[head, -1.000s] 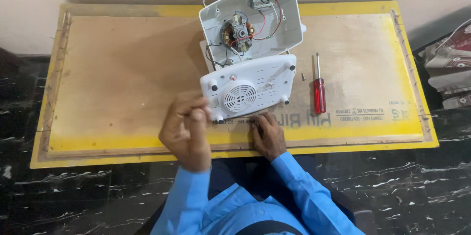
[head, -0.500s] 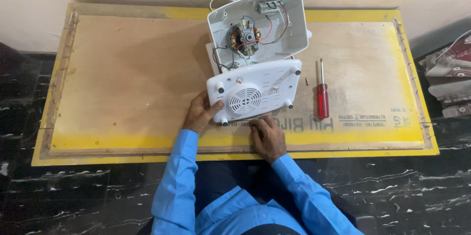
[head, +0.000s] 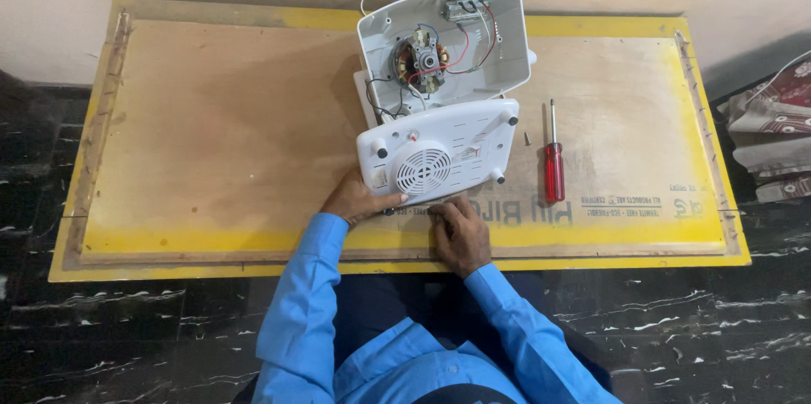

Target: The person uses a red-handled screwdriver to unscrew the base of a small white electric fan heater, then separates the base cover from the housing to expose the motor and wiring. They handle the two halves, reposition the appliance, and work on internal components with the screwdriver and by hand.

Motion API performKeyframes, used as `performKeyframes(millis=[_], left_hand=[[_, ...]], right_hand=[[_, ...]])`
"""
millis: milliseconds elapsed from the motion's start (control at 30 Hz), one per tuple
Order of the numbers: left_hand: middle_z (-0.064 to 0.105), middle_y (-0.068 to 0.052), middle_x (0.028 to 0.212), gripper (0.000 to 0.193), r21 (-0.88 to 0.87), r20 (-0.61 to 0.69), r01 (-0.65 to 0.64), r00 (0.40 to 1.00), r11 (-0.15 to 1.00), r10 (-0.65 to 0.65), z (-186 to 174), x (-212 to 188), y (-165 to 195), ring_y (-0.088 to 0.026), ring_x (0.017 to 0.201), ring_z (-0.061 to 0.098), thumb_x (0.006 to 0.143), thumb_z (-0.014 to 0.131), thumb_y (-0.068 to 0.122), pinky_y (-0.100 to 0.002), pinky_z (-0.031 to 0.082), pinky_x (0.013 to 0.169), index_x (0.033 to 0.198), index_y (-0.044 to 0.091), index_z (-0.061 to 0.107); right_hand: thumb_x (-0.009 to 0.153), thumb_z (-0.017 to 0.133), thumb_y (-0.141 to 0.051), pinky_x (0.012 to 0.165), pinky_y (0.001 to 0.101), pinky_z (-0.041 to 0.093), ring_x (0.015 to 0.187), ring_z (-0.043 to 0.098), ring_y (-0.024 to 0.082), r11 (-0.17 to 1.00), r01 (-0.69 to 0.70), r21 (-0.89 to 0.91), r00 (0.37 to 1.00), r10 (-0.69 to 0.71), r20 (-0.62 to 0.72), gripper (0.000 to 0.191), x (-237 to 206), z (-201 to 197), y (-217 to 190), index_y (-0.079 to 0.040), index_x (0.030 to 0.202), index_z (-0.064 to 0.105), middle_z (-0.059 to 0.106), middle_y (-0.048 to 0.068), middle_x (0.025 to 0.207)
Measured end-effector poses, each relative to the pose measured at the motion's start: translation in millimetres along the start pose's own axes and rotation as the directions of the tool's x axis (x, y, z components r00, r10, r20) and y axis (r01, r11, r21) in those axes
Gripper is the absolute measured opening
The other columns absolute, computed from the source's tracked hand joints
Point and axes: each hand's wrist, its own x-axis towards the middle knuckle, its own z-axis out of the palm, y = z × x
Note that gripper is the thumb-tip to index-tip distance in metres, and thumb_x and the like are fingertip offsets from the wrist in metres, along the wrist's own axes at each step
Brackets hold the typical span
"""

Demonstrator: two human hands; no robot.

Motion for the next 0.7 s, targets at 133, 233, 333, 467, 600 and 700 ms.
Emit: performKeyframes(millis=[133,233,333,467,600,700], left_hand=[[0.077,-0.009,0.102,0.050,0.098,0.025,0.142,0.989,0.985,-0.145,-6,3,1,-0.020,0.090,0.072,0.071,0.083,0.017,-0.037,0.060,0.079,0.117,0.001,0.071],[0.077,-0.009,0.103,0.049,0.217,0.035,0.049,0.998,0.975,-0.058,-12,4,3,-0.018,0.095,0.073,0.071,0.083,0.020,-0.034,0.059,0.085,0.115,0.002,0.071],[0.078,-0.010,0.101,0.047,0.176,0.055,0.060,0.996,0.983,-0.071,-12,4,3,-0.019,0.092,0.073,0.071,0.082,0.022,-0.035,0.059,0.083,0.113,0.002,0.072],[0.078,-0.010,0.100,0.047,0.182,0.084,-0.006,0.996,0.983,-0.010,-8,5,4,-0.019,0.092,0.073,0.071,0.081,0.021,-0.034,0.058,0.084,0.114,0.003,0.072],[0.079,-0.010,0.098,0.043,0.241,0.105,0.034,0.993,0.970,-0.060,-7,8,8,-0.019,0.090,0.074,0.072,0.080,0.019,-0.034,0.059,0.084,0.112,0.003,0.074],[0.079,-0.010,0.100,0.046,0.162,0.098,0.047,0.993,0.986,-0.063,-6,7,10,-0.019,0.091,0.073,0.071,0.080,0.018,-0.035,0.060,0.084,0.114,0.003,0.072]], right_hand=[[0.086,0.069,-0.005,0.073,0.0443,0.055,0.086,0.066,0.034,1.000,0.002,-0.005,1.000,-0.002,0.016,0.015,1,-3,-3,-0.011,0.100,0.071,0.064,0.012,0.098],[0.086,0.069,-0.005,0.074,0.0444,0.054,0.087,0.066,0.034,1.000,-0.005,-0.003,1.000,0.005,0.013,0.015,1,-4,-6,-0.010,0.099,0.071,0.064,0.012,0.098],[0.086,0.069,-0.005,0.073,0.0444,0.054,0.086,0.066,0.034,1.000,-0.010,-0.009,1.000,0.010,0.000,0.013,1,-4,-7,-0.011,0.098,0.072,0.065,0.011,0.097],[0.087,0.069,-0.006,0.071,0.0434,0.055,0.081,0.066,0.032,0.995,-0.096,0.009,0.994,0.095,0.045,0.012,1,-5,-6,-0.012,0.097,0.072,0.064,0.011,0.094],[0.084,0.070,-0.005,0.070,0.0442,0.054,0.081,0.066,0.033,0.999,-0.036,-0.009,0.999,0.036,0.015,0.015,2,-5,-6,-0.012,0.098,0.072,0.064,0.011,0.094],[0.084,0.070,-0.005,0.071,0.0445,0.054,0.083,0.065,0.034,0.999,0.033,-0.021,0.999,-0.033,-0.018,0.015,2,-6,-6,-0.011,0.097,0.072,0.064,0.011,0.094]])
